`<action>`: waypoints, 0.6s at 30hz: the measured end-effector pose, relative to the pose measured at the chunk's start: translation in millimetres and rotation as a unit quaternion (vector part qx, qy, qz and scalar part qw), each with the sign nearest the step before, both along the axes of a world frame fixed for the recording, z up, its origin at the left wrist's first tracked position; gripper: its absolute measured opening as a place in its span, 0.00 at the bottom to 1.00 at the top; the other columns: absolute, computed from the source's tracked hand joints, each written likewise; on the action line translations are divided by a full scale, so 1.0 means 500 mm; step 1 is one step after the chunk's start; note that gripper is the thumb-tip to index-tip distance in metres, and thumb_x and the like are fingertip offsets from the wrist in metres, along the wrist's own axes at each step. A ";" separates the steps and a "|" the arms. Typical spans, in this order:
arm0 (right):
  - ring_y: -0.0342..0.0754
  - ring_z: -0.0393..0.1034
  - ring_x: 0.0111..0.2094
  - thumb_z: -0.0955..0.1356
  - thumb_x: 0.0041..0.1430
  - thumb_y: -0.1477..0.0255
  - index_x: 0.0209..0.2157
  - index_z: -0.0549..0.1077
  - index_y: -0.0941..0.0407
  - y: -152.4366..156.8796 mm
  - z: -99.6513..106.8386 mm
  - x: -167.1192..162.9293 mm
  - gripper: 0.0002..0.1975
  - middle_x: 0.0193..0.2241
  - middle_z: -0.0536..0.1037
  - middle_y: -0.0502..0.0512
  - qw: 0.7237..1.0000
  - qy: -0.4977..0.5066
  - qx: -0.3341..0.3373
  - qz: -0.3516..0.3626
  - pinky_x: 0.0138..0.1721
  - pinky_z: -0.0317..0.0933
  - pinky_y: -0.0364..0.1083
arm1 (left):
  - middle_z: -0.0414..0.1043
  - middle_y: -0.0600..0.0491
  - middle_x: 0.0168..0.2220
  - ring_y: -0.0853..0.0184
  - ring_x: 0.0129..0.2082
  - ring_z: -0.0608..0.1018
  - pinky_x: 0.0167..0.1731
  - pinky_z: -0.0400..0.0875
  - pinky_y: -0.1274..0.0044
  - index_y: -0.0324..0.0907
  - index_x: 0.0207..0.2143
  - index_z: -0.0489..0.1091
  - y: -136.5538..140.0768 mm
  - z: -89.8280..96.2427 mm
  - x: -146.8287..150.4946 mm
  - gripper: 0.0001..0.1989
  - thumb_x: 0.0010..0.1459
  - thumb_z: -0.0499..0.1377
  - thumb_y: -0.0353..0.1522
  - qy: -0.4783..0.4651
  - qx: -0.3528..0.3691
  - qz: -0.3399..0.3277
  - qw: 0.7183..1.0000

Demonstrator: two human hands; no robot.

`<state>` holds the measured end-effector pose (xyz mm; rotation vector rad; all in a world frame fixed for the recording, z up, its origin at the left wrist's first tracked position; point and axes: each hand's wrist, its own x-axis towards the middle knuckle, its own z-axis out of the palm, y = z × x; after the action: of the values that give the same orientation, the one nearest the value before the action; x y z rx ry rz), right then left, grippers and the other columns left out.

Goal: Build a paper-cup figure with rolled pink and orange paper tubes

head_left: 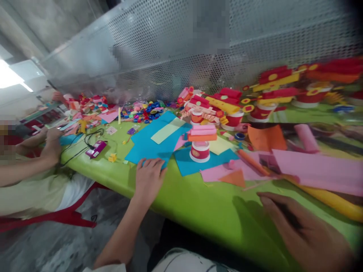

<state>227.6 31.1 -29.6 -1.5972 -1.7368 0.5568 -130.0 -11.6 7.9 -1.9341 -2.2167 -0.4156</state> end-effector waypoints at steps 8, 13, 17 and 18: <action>0.53 0.80 0.32 0.68 0.60 0.56 0.40 0.79 0.48 -0.015 0.021 -0.005 0.14 0.34 0.84 0.53 0.999 -0.003 0.003 0.046 0.28 0.69 0.46 | 0.84 0.48 0.42 0.57 0.41 0.82 0.61 0.56 0.59 0.46 0.40 0.80 0.040 0.013 -0.019 0.19 0.71 0.48 0.35 0.046 0.023 0.064 0.997; 0.49 0.80 0.28 0.68 0.60 0.57 0.39 0.79 0.48 -0.008 0.011 0.004 0.13 0.32 0.85 0.49 0.996 -0.013 0.052 0.068 0.25 0.70 0.42 | 0.84 0.46 0.34 0.58 0.33 0.81 0.55 0.64 0.65 0.44 0.37 0.80 0.069 0.036 -0.038 0.19 0.69 0.49 0.35 0.054 0.061 0.141 0.987; 0.48 0.80 0.27 0.68 0.60 0.55 0.39 0.79 0.47 -0.002 0.001 0.012 0.14 0.32 0.85 0.47 0.993 -0.027 0.085 0.077 0.24 0.70 0.40 | 0.83 0.46 0.32 0.59 0.31 0.81 0.58 0.61 0.63 0.43 0.35 0.79 0.091 0.051 -0.070 0.20 0.68 0.48 0.34 0.074 0.084 0.189 0.976; 0.47 0.80 0.27 0.68 0.60 0.55 0.39 0.79 0.47 -0.001 -0.002 0.013 0.14 0.32 0.85 0.47 0.993 -0.028 0.089 0.076 0.24 0.70 0.39 | 0.83 0.45 0.32 0.59 0.31 0.81 0.60 0.59 0.61 0.43 0.35 0.79 0.093 0.053 -0.078 0.20 0.69 0.46 0.34 0.079 0.087 0.198 0.973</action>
<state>234.1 30.6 -30.7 -1.3771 -1.9046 0.4187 -169.0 35.1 34.2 -1.3451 -2.2958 -0.3643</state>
